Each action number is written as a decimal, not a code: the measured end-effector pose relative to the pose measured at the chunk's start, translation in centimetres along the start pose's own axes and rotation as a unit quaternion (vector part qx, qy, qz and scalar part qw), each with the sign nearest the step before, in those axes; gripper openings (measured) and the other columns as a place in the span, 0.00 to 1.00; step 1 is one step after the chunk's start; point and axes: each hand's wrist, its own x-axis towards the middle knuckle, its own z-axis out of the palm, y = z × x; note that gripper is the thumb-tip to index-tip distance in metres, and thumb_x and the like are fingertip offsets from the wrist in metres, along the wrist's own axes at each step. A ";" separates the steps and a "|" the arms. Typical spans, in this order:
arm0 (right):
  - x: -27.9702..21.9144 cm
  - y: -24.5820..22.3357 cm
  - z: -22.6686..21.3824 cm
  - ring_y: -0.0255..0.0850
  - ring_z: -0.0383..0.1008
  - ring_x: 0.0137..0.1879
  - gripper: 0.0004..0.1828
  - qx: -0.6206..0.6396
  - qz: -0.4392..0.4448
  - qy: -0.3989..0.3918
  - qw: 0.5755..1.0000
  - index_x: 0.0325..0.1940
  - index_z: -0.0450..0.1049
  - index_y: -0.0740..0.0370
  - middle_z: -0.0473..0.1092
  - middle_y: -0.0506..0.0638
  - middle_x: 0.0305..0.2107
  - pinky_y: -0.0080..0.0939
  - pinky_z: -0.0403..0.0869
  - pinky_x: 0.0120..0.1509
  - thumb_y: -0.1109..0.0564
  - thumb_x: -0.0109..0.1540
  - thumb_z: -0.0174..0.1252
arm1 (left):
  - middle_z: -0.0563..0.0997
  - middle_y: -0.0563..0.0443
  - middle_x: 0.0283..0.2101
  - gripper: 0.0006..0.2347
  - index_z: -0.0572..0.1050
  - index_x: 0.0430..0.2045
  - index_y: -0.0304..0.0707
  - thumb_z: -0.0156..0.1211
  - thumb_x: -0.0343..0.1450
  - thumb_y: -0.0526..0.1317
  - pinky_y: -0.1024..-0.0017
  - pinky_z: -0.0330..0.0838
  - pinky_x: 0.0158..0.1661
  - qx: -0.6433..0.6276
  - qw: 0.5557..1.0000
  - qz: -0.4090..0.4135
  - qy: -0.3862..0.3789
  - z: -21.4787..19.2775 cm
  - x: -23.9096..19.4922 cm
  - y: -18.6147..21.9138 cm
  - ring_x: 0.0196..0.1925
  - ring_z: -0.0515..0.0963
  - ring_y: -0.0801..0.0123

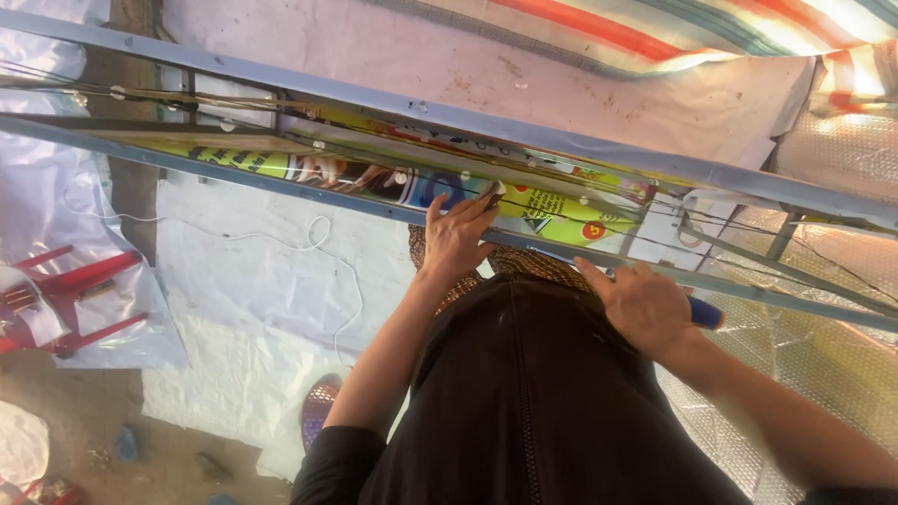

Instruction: Assembling a large sign by attaching a banner to a frame using tape and a utility knife

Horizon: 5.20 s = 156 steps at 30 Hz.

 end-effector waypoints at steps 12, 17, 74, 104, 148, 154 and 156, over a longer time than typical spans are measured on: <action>-1.4 -4.5 7.8 0.58 0.79 0.36 0.29 0.505 0.212 -0.032 0.836 0.69 0.66 0.22 0.79 0.54 0.27 0.64 0.78 0.42 0.47 0.63 0.49 | 0.82 0.55 0.56 0.22 0.81 0.50 0.51 0.75 0.61 0.44 0.49 0.55 0.65 0.000 1.000 0.009 0.010 1.1 -0.2 -1.1 0.61 0.78 0.67; -1.4 -3.5 4.8 0.51 0.80 0.40 0.19 0.360 0.199 0.020 0.911 0.63 0.73 0.28 0.78 0.51 0.28 0.53 0.80 0.45 0.40 0.70 0.46 | 0.84 0.57 0.51 0.25 0.80 0.51 0.60 0.76 0.58 0.46 0.43 0.49 0.66 -0.078 0.996 0.023 0.028 -0.7 -0.2 -1.0 0.60 0.79 0.66; 2.6 0.8 -2.2 0.44 0.78 0.41 0.21 0.246 0.127 -0.015 0.961 0.65 0.70 0.19 0.74 0.47 0.25 0.49 0.81 0.47 0.42 0.69 0.47 | 0.76 0.40 0.31 0.09 0.76 0.29 0.37 0.60 0.59 0.28 0.54 0.70 0.42 -0.070 0.780 -0.489 0.384 0.1 -32.9 -18.3 0.35 0.77 0.48; 22.4 -13.5 -10.6 0.47 0.75 0.31 0.33 0.103 -0.061 -0.005 0.993 0.74 0.62 0.27 0.72 0.50 0.21 0.46 0.79 0.31 0.53 0.65 0.46 | 0.66 0.59 0.14 0.08 0.85 0.31 0.47 0.73 0.67 0.47 0.75 0.63 0.26 -0.342 0.797 -0.434 0.244 -14.5 -13.0 -24.7 0.20 0.65 0.77; 21.3 -16.1 -16.0 0.46 0.79 0.36 0.39 0.107 0.023 -0.156 0.982 0.76 0.57 0.31 0.75 0.52 0.26 0.48 0.83 0.38 0.60 0.62 0.48 | 0.65 0.47 0.06 0.19 0.68 0.15 0.36 0.71 0.71 0.44 0.83 0.65 0.14 -0.571 0.681 -0.433 0.151 -14.2 -9.0 -30.5 0.07 0.69 0.75; 22.8 -16.8 -17.1 0.50 0.80 0.34 0.34 0.170 0.032 -0.143 0.975 0.72 0.63 0.34 0.75 0.56 0.25 0.51 0.83 0.37 0.63 0.64 0.43 | 0.66 0.49 0.09 0.18 0.70 0.16 0.36 0.71 0.71 0.45 0.82 0.66 0.15 -0.558 0.686 -0.440 0.157 -14.6 -8.6 -29.7 0.10 0.70 0.77; 22.7 -16.4 -17.7 0.51 0.80 0.35 0.32 0.194 0.026 -0.132 0.972 0.71 0.66 0.36 0.76 0.57 0.26 0.51 0.83 0.38 0.63 0.65 0.42 | 0.67 0.50 0.10 0.18 0.71 0.16 0.37 0.71 0.71 0.46 0.81 0.65 0.16 -0.545 0.699 -0.439 0.147 -16.0 -9.1 -29.1 0.11 0.69 0.78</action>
